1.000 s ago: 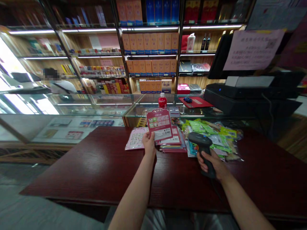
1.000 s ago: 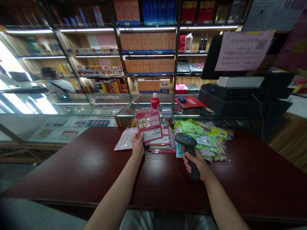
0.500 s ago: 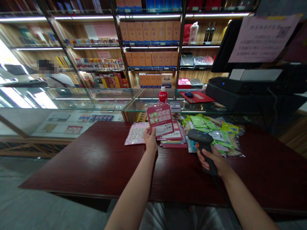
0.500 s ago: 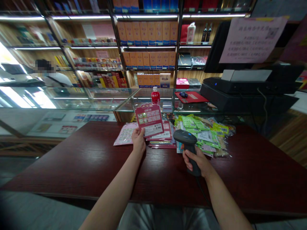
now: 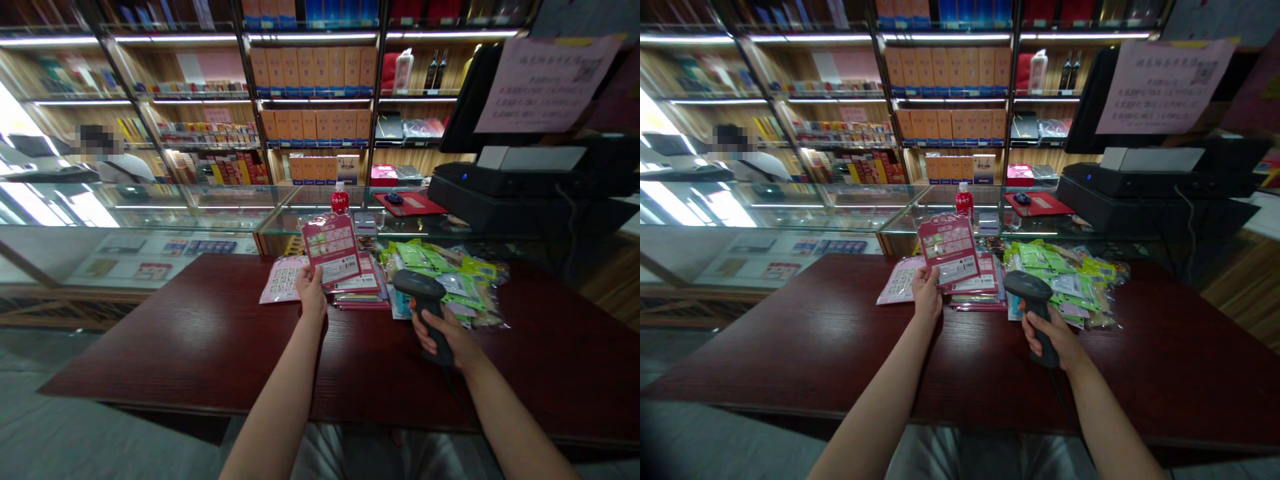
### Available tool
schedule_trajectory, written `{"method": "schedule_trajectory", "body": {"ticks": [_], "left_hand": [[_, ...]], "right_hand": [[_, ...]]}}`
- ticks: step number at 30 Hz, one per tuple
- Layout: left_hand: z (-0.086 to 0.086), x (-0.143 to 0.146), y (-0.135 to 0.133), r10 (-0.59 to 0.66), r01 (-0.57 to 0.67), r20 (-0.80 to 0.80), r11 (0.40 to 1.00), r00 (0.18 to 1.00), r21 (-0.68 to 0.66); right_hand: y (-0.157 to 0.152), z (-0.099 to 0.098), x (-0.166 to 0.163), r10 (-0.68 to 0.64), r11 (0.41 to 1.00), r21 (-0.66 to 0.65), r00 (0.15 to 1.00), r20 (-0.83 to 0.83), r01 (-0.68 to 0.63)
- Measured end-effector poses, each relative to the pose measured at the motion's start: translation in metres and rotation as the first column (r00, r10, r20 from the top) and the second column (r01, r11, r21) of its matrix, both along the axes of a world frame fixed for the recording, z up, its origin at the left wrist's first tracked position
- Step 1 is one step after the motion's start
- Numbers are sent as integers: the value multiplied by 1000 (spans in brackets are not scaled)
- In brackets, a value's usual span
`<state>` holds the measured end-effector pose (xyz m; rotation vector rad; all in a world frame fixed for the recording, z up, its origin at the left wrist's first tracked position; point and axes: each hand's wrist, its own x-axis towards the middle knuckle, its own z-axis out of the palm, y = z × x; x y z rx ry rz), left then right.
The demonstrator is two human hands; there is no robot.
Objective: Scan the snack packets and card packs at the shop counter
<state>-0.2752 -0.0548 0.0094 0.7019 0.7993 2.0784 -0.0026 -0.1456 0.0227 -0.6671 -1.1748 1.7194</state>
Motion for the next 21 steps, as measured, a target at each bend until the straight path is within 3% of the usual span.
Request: {"method": "schedule_trajectory", "body": {"ticks": [4, 8, 14, 18, 21], "left_hand": [[7, -6, -2, -56, 57, 34, 997, 998, -45], [8, -6, -7, -121, 114, -73, 988, 990, -100], [-1, 5, -4, -18, -5, -347, 998, 938, -64], [-5, 2, 1, 46, -126, -592, 987, 805, -95], [-5, -2, -2, 71, -259, -780, 958, 622, -120]], "right_hand": [[3, -2, 0, -28, 1000, -8, 1000, -4, 28], [4, -2, 0, -50, 998, -24, 999, -13, 50], [3, 0, -2, -75, 997, -30, 997, -10, 75], [3, 1, -2, -84, 996, -29, 996, -10, 84], [3, 1, -3, -87, 996, -28, 996, -15, 87]]}}
